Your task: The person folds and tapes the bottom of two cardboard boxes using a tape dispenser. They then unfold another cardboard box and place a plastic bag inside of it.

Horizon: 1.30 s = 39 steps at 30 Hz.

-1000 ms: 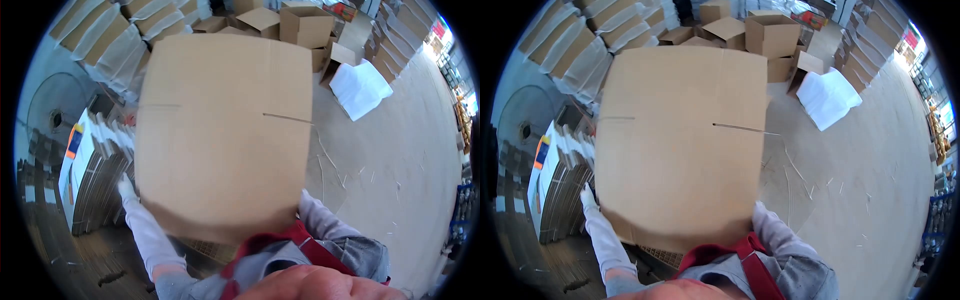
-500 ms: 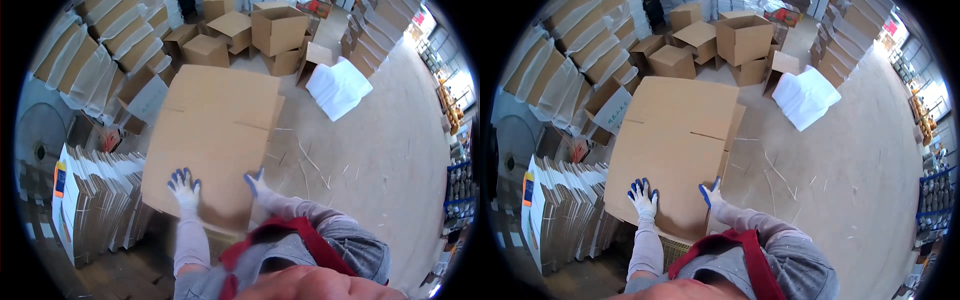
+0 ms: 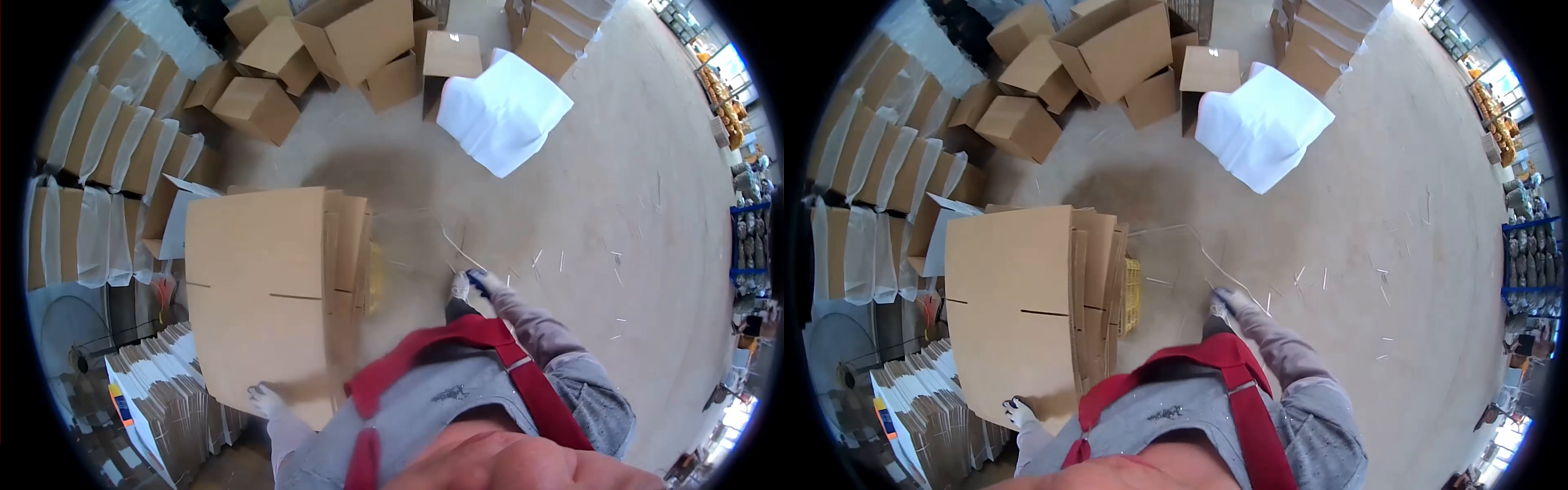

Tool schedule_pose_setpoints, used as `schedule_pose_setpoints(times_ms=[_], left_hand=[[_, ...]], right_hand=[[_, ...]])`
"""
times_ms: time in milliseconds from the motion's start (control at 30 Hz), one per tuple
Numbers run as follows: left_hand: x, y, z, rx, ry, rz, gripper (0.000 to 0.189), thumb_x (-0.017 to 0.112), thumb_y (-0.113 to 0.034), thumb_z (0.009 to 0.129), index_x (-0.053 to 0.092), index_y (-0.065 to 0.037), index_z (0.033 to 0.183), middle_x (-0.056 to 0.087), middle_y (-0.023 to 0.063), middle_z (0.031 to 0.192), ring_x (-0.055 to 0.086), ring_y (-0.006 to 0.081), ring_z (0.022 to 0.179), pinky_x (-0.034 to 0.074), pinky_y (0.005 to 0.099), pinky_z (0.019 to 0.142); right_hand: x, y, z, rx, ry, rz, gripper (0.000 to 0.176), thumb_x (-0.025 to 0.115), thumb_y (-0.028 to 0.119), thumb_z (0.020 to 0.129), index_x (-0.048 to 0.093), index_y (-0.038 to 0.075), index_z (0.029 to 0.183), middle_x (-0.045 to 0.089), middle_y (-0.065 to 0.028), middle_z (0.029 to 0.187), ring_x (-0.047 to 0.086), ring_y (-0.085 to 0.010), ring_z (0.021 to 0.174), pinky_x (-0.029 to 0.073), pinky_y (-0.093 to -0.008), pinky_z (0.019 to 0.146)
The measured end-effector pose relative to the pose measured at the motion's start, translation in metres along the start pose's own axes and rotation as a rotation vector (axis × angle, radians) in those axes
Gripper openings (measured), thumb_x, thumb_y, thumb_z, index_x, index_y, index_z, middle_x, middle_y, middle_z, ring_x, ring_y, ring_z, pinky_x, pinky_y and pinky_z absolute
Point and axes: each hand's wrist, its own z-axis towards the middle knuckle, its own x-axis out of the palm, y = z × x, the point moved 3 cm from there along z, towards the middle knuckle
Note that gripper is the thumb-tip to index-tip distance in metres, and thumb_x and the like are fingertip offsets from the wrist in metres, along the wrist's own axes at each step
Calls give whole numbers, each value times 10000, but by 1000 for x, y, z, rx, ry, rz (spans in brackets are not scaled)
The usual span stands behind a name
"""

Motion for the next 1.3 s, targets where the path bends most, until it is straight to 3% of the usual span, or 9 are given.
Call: schedule_pose_setpoints(times_ms=[167, 333, 667, 767, 833, 933, 1033, 1167, 1300], left_hand=[[6, -63, -19, -353, 160, 51, 479, 425, -393, 898, 419, -74, 1255, 434, 172, 1272, 452, 318, 1148, 406, 417, 923], [-66, -221, 4, -237, 367, -847, 423, 554, -321, 873, 513, -10, 1157, 523, 169, 1191, 494, 209, 1103, 388, 323, 945], [-216, -744, 118, 1337, -274, -436, 659, 704, -260, 708, 428, -47, 1267, 414, 159, 1314, 342, 343, 1239, 261, 456, 1022], [-247, -875, 128, 1515, -399, -346, 729, 716, -322, 689, 393, -68, 1292, 424, 156, 1309, 358, 341, 1232, 259, 469, 1019], [-245, -954, 131, 1510, -415, -283, 782, 725, -344, 678, 362, -65, 1312, 423, 161, 1310, 358, 341, 1234, 269, 458, 1016], [-200, -1043, 148, 1468, -204, -207, 870, 743, -381, 657, 310, -75, 1346, 431, 173, 1301, 388, 335, 1217, 308, 419, 996], [-164, -1096, 153, 1109, 520, 19, 918, 762, -398, 636, 281, -124, 1369, 534, 187, 1184, 520, 331, 1085, 411, 343, 909], [-132, -1096, 180, 855, 707, -512, 338, 664, -140, 778, 599, -34, 1092, 607, -27, 753, 464, 29, 558, 391, 198, 493], [-149, -1119, 149, 880, 737, -810, 309, 636, -118, 805, 582, 15, 1079, 619, 10, 820, 520, 72, 648, 431, 217, 576]], right_hand=[[-102, 124, -17, 68, -114, 244, 482, 594, 490, 785, 557, 161, 1136, 574, -17, 857, 480, -111, 684, 383, -318, 551], [-96, 228, 67, 61, -70, 349, 469, 588, 488, 783, 557, 187, 1142, 596, -14, 932, 501, -144, 753, 412, -333, 625], [-197, 370, 151, -199, -315, 29, 400, 500, 403, 865, 593, 105, 1115, 571, 9, 800, 438, -109, 595, 375, -251, 537], [-271, 407, 199, -362, -525, -398, 500, 456, 40, 792, 409, 90, 1288, 470, -132, 1132, 460, -231, 975, 387, -327, 848], [-317, 424, 254, -418, -625, -912, 701, 458, -85, 694, 308, 108, 1350, 303, -165, 1384, 340, -338, 1246, 326, -392, 1026], [-382, 434, 346, -410, -749, -901, 624, 353, 524, 878, 235, 205, 1401, 253, -47, 1444, 232, -330, 1312, 228, -445, 1057], [-366, 507, 317, -24, -836, -672, 664, 282, 592, 868, 222, 213, 1409, 205, -75, 1463, 181, -324, 1335, 154, -477, 1066], [-373, 496, 341, 142, -817, -809, 681, 299, 590, 861, 190, 213, 1418, 151, -80, 1478, 140, -318, 1349, 111, -524, 1061], [-349, 480, 335, 154, -910, -945, 695, 361, 551, 856, 142, 221, 1427, 113, -69, 1487, 136, -306, 1353, 82, -540, 1060]])
